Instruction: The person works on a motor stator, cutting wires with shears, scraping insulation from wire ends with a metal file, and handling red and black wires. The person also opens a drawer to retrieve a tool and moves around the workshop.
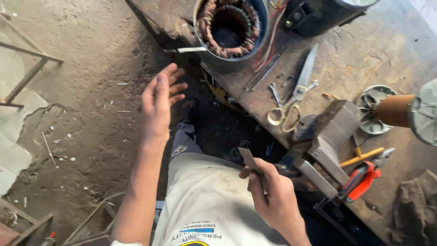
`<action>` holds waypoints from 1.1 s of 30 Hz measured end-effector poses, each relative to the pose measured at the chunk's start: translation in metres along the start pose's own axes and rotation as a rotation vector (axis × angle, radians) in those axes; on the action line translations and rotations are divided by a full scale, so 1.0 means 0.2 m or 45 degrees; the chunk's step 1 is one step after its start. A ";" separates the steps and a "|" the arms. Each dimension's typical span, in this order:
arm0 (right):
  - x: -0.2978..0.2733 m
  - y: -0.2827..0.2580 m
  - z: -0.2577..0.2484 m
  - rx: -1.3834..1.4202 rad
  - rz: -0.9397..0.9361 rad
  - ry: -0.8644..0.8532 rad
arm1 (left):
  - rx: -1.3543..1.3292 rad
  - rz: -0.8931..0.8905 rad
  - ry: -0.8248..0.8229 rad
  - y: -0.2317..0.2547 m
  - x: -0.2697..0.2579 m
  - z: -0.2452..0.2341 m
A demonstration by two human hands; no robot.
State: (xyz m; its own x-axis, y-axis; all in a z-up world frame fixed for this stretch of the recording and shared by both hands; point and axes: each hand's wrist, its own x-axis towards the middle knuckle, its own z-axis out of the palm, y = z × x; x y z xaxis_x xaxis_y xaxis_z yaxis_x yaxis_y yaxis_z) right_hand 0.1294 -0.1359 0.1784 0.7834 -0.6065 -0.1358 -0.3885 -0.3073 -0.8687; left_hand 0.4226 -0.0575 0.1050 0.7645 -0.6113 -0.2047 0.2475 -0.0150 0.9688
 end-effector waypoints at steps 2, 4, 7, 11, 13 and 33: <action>0.20 -0.14 0.20 0.016 0.080 0.081 | -0.044 -0.044 -0.135 0.03 0.13 -0.07; 0.37 -0.24 0.32 -0.081 0.046 0.175 | -0.073 -0.124 -0.243 0.07 0.23 -0.13; 0.55 -0.34 0.46 -0.261 -0.020 0.331 | -0.306 -0.289 -0.497 0.15 0.29 -0.18; 0.75 -0.40 0.60 -0.307 0.110 0.452 | -0.346 -0.390 -0.615 0.17 0.38 -0.19; 0.82 -0.41 0.64 -0.377 0.114 0.506 | -0.336 -0.436 -0.644 0.17 0.40 -0.19; 0.97 -0.44 0.75 -0.835 -0.029 0.636 | -0.606 -0.519 -0.755 0.14 0.32 -0.21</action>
State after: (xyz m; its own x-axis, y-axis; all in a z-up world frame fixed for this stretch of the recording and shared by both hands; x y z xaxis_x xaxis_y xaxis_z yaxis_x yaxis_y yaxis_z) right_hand 0.3873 -0.1165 0.1580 0.5469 -0.8018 0.2407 -0.7003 -0.5958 -0.3932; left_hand 0.5040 -0.0640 0.1122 0.1571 -0.9445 -0.2883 0.7594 -0.0711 0.6467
